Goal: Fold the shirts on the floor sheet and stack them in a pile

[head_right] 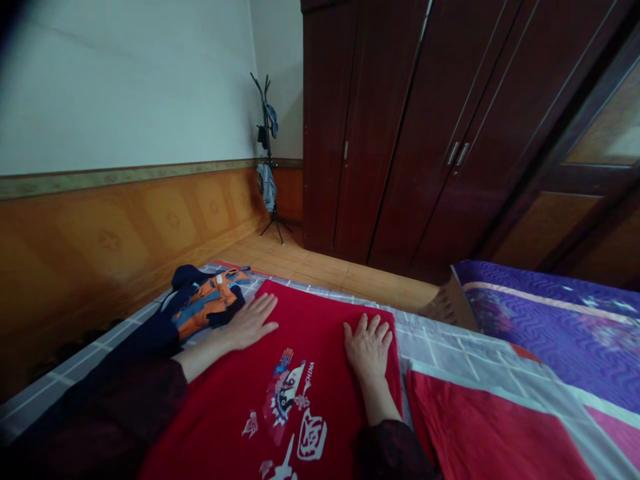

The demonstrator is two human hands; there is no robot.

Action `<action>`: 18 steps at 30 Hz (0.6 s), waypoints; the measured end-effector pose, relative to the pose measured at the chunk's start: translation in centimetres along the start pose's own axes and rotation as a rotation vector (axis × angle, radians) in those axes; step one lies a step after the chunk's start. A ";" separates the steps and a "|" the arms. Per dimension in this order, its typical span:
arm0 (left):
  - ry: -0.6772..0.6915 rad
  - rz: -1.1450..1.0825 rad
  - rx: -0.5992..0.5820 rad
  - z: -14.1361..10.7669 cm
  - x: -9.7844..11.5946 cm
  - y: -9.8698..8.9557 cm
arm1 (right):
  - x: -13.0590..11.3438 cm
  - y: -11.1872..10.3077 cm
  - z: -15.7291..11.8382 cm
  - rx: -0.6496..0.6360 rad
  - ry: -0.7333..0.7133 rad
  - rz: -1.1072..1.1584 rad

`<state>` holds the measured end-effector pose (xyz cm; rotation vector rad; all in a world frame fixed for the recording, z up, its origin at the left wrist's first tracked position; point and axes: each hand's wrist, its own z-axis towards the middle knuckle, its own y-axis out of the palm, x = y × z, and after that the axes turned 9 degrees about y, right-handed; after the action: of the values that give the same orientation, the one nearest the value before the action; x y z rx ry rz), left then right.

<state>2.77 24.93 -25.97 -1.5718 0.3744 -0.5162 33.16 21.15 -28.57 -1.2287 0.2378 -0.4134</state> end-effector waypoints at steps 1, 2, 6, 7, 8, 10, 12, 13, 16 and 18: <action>0.149 -0.009 -0.013 -1.2 0.2 0.4 | 0.0 0.1 0.0 0.002 0.000 -0.001; 0.232 -0.016 -0.004 -2.3 0.2 0.7 | 0.0 0.1 0.0 0.001 -0.001 -0.003; -0.013 0.005 0.005 -5.5 -1.2 0.8 | 0.0 0.1 0.1 -0.023 -0.002 -0.015; -0.108 0.010 0.007 -6.1 -1.5 0.5 | 0.0 0.1 0.1 -0.022 -0.004 -0.017; -0.162 0.011 0.017 -6.7 -1.6 0.3 | 0.0 0.0 0.1 -0.014 -0.008 -0.017; -0.087 -0.016 0.024 -7.9 -0.9 0.1 | 0.0 0.0 0.1 0.017 -0.021 -0.016; 0.104 -0.055 0.010 -9.1 0.1 0.2 | 0.1 0.0 0.0 0.036 -0.028 -0.017; 0.142 -0.062 0.001 -9.8 0.5 0.2 | 0.1 0.0 0.0 0.036 -0.027 -0.017; -0.109 0.004 0.031 -11.6 1.2 0.0 | 0.1 0.0 0.0 0.022 -0.020 -0.017; -0.202 0.030 0.053 -13.0 1.8 -0.3 | 0.1 0.1 0.1 0.033 -0.023 -0.013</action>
<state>-2.72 13.09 -25.20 -1.5484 0.2281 -0.3374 33.29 21.19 -28.62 -1.2029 0.2028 -0.4122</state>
